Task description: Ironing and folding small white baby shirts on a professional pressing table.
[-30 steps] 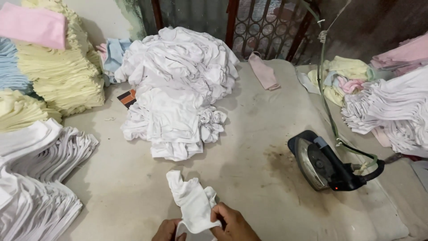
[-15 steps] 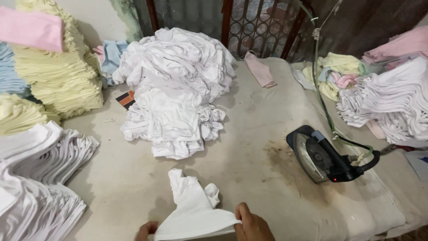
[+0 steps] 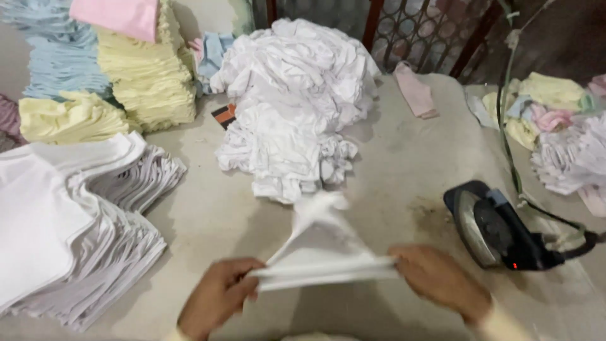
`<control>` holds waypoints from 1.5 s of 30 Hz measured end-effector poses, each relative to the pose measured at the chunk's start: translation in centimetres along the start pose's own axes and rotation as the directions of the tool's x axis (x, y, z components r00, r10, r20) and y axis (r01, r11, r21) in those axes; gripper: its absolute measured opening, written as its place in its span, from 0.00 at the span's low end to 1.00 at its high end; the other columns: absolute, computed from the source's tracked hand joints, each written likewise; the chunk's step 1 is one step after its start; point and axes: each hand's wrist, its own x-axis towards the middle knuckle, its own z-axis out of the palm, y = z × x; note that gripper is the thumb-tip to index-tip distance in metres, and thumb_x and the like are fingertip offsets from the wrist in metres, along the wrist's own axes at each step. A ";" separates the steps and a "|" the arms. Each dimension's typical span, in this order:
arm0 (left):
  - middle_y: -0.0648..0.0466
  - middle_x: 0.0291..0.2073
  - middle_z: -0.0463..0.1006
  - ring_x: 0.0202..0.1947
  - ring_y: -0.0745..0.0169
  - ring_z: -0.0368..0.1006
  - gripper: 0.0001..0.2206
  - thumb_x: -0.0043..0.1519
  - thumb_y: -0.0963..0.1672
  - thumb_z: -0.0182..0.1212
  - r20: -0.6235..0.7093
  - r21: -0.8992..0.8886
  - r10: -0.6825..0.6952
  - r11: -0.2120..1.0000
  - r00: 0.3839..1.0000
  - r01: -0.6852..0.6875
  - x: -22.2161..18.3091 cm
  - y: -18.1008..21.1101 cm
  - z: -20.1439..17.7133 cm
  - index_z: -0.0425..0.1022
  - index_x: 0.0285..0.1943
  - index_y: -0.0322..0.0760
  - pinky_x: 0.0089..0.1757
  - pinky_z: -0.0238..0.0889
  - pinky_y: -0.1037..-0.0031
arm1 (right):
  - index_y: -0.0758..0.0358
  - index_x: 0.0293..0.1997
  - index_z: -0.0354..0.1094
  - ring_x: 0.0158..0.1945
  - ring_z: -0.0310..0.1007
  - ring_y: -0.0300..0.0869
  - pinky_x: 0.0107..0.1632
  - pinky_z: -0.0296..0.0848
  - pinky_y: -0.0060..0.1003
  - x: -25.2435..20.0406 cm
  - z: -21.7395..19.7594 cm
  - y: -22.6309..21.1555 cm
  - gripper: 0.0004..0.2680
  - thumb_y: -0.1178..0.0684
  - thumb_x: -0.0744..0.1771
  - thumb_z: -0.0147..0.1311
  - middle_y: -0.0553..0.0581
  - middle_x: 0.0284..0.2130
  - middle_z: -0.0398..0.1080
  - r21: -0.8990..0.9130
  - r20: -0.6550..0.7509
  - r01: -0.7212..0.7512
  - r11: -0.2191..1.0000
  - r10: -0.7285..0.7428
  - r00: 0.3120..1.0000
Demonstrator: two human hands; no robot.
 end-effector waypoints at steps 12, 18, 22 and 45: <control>0.54 0.38 0.85 0.23 0.66 0.74 0.15 0.63 0.39 0.51 -0.242 -0.760 -0.208 0.648 0.948 -0.052 1.3 7.4 -5.1 0.83 0.53 0.38 0.33 0.75 0.78 | 0.66 0.56 0.77 0.44 0.82 0.46 0.47 0.80 0.39 0.8 -6.1 -5.0 0.15 0.52 0.67 0.51 0.62 0.42 0.81 0.977 -0.007 -0.038 0.208 0.209 0.978; 0.57 0.20 0.79 0.21 0.72 0.74 0.11 0.63 0.41 0.57 -0.179 -0.638 -0.116 0.770 0.977 -0.026 -0.7 3.0 4.1 0.81 0.52 0.43 0.28 0.68 0.77 | 0.63 0.53 0.76 0.37 0.79 0.43 0.45 0.76 0.37 0.2 3.0 -5.2 0.10 0.54 0.70 0.50 0.56 0.36 0.76 0.894 0.283 -0.360 0.266 0.288 0.915; 0.61 0.39 0.87 0.23 0.68 0.71 0.15 0.60 0.43 0.56 0.116 -0.462 -0.228 0.849 0.967 0.256 -4.7 0.1 10.9 0.82 0.53 0.49 0.32 0.65 0.75 | 0.51 0.54 0.76 0.32 0.70 0.37 0.40 0.66 0.29 -3.3 11.3 -4.1 0.11 0.52 0.69 0.49 0.48 0.35 0.76 0.691 0.487 -0.522 0.501 0.212 0.848; 0.48 0.33 0.78 0.38 0.43 0.77 0.19 0.67 0.58 0.59 -0.009 -0.171 -0.573 0.808 0.820 0.563 2.0 -11.1 6.3 0.77 0.45 0.43 0.41 0.68 0.54 | 0.70 0.56 0.73 0.43 0.75 0.61 0.45 0.75 0.53 5.6 16.0 6.0 0.10 0.58 0.70 0.64 0.67 0.42 0.70 0.355 -0.319 -0.188 0.916 0.307 0.896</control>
